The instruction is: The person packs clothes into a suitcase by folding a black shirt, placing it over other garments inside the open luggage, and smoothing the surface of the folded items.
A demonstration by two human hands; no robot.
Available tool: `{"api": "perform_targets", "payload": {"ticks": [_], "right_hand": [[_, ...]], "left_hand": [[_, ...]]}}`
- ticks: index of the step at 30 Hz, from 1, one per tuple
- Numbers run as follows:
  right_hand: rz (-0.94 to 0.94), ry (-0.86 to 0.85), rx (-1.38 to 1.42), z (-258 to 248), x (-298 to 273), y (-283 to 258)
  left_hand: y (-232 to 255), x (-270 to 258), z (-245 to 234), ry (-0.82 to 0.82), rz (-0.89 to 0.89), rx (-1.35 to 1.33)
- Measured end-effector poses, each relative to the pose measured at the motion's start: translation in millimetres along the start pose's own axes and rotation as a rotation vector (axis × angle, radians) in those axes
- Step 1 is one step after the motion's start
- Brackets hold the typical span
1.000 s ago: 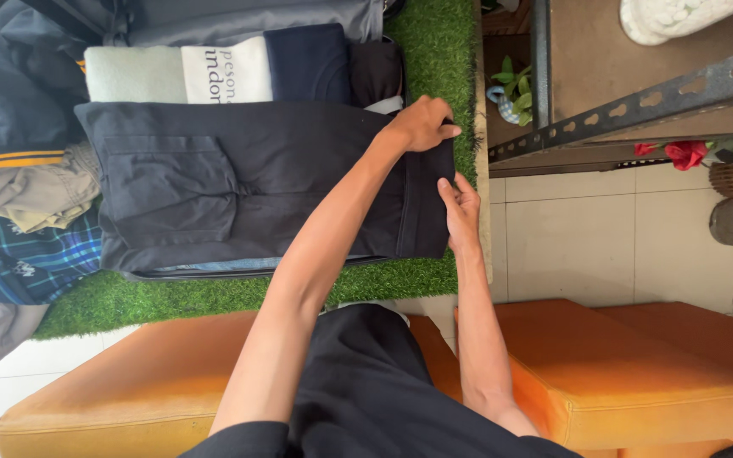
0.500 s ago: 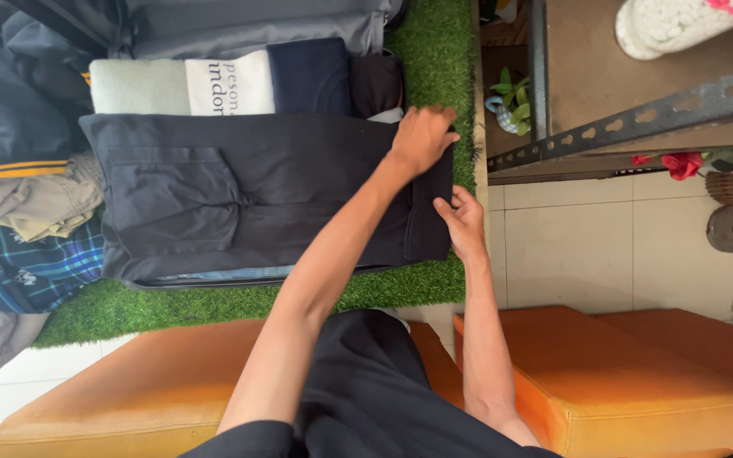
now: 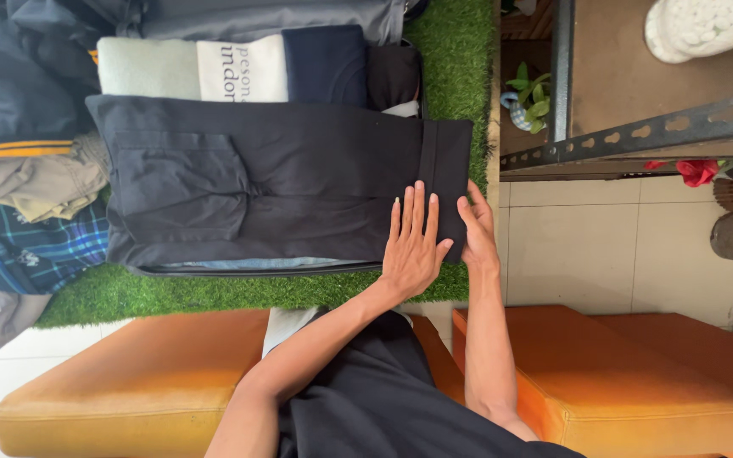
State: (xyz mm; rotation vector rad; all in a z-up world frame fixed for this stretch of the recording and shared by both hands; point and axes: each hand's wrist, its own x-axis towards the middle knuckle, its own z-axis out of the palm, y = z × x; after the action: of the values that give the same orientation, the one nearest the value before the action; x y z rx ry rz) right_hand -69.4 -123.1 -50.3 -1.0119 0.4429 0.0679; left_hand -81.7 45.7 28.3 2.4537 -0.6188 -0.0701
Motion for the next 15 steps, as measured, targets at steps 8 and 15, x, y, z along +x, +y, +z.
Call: {"api": "perform_targets", "payload": {"ticks": [8, 15], "right_hand": [[-0.159, -0.169, -0.201, 56.6, -22.4, -40.6], [-0.225, -0.375, -0.408, 118.7, -47.5, -30.9]], "left_hand": [[6.3, 5.8, -47.8, 0.053, -0.221, -0.196], [-33.7, 24.2, -68.8, 0.127, -0.445, -0.87]]}}
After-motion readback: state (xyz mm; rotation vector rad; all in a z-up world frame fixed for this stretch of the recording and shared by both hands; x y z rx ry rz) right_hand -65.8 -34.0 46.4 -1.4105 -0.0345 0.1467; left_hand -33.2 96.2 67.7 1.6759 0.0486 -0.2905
